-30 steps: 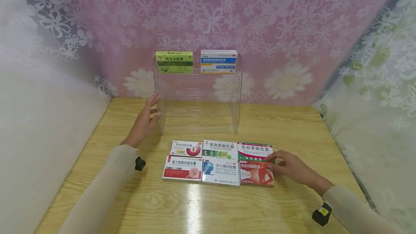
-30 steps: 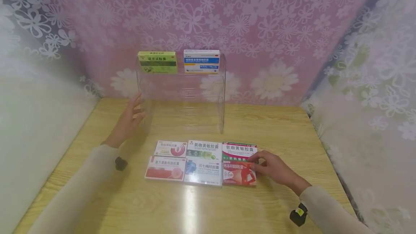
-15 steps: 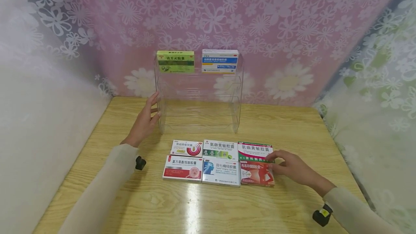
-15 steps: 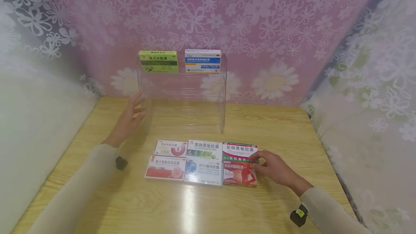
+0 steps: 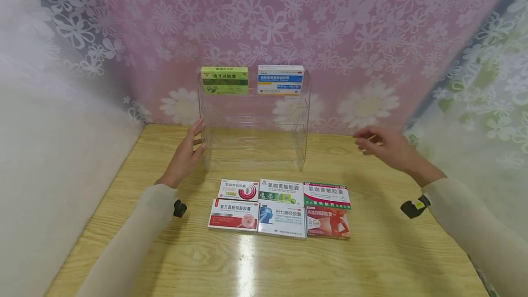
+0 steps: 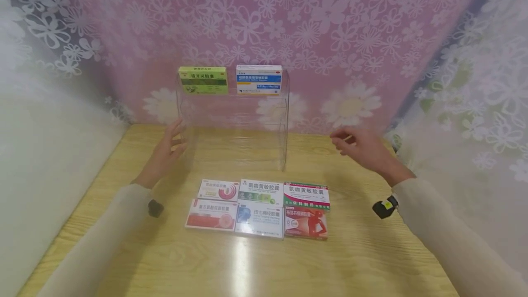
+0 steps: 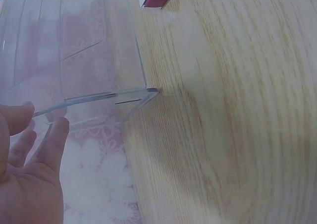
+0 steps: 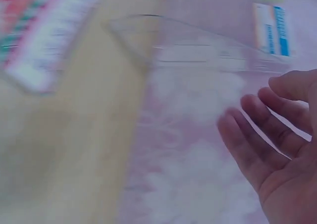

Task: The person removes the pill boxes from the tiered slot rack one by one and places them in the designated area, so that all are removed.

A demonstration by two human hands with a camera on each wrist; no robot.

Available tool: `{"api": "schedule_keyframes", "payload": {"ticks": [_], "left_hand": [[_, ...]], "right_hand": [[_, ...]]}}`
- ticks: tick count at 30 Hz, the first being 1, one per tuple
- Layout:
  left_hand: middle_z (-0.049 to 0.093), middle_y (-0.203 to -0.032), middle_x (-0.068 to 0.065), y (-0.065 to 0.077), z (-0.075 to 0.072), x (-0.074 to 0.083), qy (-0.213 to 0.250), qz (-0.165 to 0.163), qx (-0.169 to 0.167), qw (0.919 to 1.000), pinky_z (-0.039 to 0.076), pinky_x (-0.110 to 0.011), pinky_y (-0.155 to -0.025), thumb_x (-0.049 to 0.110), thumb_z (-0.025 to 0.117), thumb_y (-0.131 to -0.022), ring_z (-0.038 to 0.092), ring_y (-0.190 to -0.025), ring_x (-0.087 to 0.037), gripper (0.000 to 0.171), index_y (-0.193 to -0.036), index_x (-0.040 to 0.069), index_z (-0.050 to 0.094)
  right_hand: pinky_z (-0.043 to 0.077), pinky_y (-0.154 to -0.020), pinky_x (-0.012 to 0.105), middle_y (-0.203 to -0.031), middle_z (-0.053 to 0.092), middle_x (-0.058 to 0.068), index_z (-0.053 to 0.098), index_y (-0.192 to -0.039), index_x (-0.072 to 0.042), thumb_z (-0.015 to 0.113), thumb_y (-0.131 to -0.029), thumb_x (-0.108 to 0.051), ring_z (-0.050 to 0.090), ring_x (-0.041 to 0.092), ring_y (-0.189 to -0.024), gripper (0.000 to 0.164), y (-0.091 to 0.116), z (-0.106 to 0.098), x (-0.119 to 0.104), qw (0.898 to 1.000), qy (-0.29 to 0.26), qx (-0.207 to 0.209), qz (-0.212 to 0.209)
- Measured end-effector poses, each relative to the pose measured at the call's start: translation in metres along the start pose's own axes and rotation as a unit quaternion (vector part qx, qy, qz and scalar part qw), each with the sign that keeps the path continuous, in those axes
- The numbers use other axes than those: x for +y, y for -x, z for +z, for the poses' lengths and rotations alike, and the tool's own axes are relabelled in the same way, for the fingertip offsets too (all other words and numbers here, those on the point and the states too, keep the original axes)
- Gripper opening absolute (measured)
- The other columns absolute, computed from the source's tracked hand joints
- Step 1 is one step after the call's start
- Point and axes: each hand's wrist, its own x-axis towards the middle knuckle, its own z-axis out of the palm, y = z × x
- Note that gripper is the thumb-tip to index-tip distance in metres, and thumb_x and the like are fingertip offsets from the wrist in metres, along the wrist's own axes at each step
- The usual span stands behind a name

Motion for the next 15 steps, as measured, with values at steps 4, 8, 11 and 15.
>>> {"api": "schedule_keyframes", "payload": {"ticks": [4, 8, 11, 15], "left_hand": [[0.025, -0.179, -0.02, 0.001, 0.0, 0.001, 0.005, 0.001, 0.001, 1.0, 0.052, -0.071, -0.112, 0.007, 0.053, -0.115, 0.052, -0.146, -0.056, 0.084, -0.175, 0.042, 0.006], [0.027, -0.179, -0.018, 0.001, 0.0, 0.0, 0.011, 0.006, 0.004, 0.9999, 0.052, -0.07, -0.111, 0.006, 0.053, -0.114, 0.053, -0.145, -0.054, 0.084, -0.176, 0.042, 0.007], [0.027, -0.179, -0.018, 0.0, 0.0, 0.001, 0.018, 0.004, 0.002, 0.9998, 0.052, -0.07, -0.112, 0.006, 0.054, -0.114, 0.053, -0.145, -0.053, 0.084, -0.176, 0.041, 0.009], [0.025, -0.179, -0.019, 0.0, -0.001, 0.0, 0.018, -0.001, 0.002, 0.9998, 0.052, -0.069, -0.113, 0.005, 0.054, -0.114, 0.053, -0.146, -0.052, 0.084, -0.176, 0.041, 0.009]], "right_hand": [[0.055, -0.085, 0.026, -0.134, 0.073, 0.016, 0.069, -0.143, -0.01, 0.06, -0.114, -0.035, 0.072, 0.033, -0.115, 0.039, -0.044, -0.019, -0.027, 0.997, 0.04, 0.061, -0.01], [0.054, -0.09, 0.019, -0.133, 0.073, 0.015, 0.07, -0.14, -0.008, 0.063, -0.113, -0.035, 0.07, 0.032, -0.118, 0.039, -0.086, -0.021, -0.047, 0.99, 0.024, 0.138, -0.032], [0.06, -0.104, 0.033, -0.135, 0.072, 0.016, 0.07, -0.14, -0.005, 0.064, -0.112, -0.032, 0.069, 0.032, -0.123, 0.039, -0.113, -0.015, -0.06, 0.984, 0.009, 0.175, -0.039], [0.054, -0.116, 0.056, -0.151, 0.062, 0.015, 0.063, -0.151, -0.008, 0.064, -0.112, -0.036, 0.06, 0.035, -0.137, 0.049, -0.145, -0.008, -0.08, 0.986, -0.001, 0.162, -0.022]]}}
